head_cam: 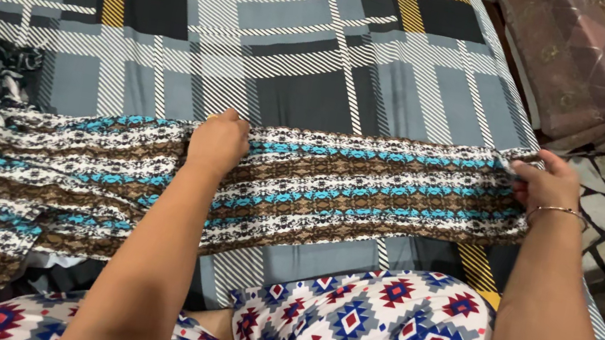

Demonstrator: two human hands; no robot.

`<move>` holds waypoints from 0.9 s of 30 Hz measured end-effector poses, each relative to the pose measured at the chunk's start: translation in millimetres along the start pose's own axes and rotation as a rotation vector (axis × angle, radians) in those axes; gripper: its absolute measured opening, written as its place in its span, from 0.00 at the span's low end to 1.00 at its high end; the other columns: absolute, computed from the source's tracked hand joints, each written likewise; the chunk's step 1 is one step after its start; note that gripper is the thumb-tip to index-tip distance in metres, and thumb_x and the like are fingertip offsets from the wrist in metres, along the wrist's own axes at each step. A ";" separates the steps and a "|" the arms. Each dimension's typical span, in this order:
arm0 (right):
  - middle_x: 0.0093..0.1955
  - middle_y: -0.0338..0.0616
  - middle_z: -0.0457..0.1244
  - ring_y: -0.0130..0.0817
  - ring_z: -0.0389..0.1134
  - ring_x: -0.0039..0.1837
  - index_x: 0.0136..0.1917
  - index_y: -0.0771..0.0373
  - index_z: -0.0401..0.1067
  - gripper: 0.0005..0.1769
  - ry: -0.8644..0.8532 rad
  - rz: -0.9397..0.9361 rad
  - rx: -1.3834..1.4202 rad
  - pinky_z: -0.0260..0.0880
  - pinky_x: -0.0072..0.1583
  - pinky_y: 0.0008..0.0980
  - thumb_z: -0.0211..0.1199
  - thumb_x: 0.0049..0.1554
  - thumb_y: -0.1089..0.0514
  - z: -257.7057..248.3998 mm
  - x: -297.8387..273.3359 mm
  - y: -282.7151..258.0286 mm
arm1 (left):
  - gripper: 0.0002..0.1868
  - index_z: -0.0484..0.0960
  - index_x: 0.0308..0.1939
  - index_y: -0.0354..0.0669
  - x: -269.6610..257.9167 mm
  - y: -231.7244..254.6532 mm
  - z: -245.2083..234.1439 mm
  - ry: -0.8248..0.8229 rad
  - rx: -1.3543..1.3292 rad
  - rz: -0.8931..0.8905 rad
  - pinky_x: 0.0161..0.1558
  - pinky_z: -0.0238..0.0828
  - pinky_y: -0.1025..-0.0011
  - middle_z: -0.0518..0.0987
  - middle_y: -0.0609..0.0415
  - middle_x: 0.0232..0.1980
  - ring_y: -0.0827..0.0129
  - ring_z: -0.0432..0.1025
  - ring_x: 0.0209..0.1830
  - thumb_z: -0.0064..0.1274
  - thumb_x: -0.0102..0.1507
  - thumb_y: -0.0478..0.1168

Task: The person picks up a garment from a pile on the bed, spreads it flat, and folds it multiple times into a rectangular shape by hand.

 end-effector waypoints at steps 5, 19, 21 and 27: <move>0.44 0.39 0.68 0.28 0.65 0.35 0.69 0.55 0.69 0.30 0.005 0.100 -0.215 0.62 0.33 0.29 0.66 0.54 0.69 -15.3 6.2 3.0 | 0.13 0.84 0.39 0.37 13.7 3.3 -5.0 0.003 -0.031 0.042 0.47 0.76 0.55 0.77 0.47 0.47 0.49 0.75 0.47 0.60 0.55 0.41; 0.47 0.45 0.66 0.31 0.67 0.43 0.59 0.70 0.71 0.19 0.159 -0.415 0.363 0.71 0.45 0.30 0.66 0.56 0.78 -31.6 113.7 28.4 | 0.10 0.74 0.37 0.34 55.6 -55.0 7.2 0.263 -0.537 -0.313 0.41 0.72 0.54 0.79 0.38 0.33 0.42 0.74 0.34 0.55 0.63 0.39; 0.43 0.44 0.65 0.30 0.63 0.43 0.55 0.68 0.80 0.15 0.411 -0.587 -0.306 0.68 0.44 0.35 0.69 0.55 0.76 -28.4 93.0 4.0 | 0.13 0.79 0.45 0.35 55.0 -37.8 -0.3 0.250 -0.546 -0.165 0.43 0.74 0.57 0.82 0.41 0.41 0.51 0.77 0.38 0.59 0.67 0.43; 0.36 0.38 0.67 0.30 0.66 0.29 0.49 0.52 0.66 0.14 0.273 0.076 0.076 0.66 0.27 0.28 0.61 0.53 0.67 -3.6 53.7 14.6 | 0.26 0.82 0.59 0.46 37.8 -27.8 15.0 0.007 -0.530 -0.104 0.47 0.75 0.61 0.78 0.47 0.50 0.58 0.75 0.41 0.68 0.57 0.42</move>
Point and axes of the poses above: each hand's wrist, its own x-axis towards the middle knuckle, its own z-axis out of the palm, y = z × x, the point moved 9 cm from there along x, towards the middle knuckle
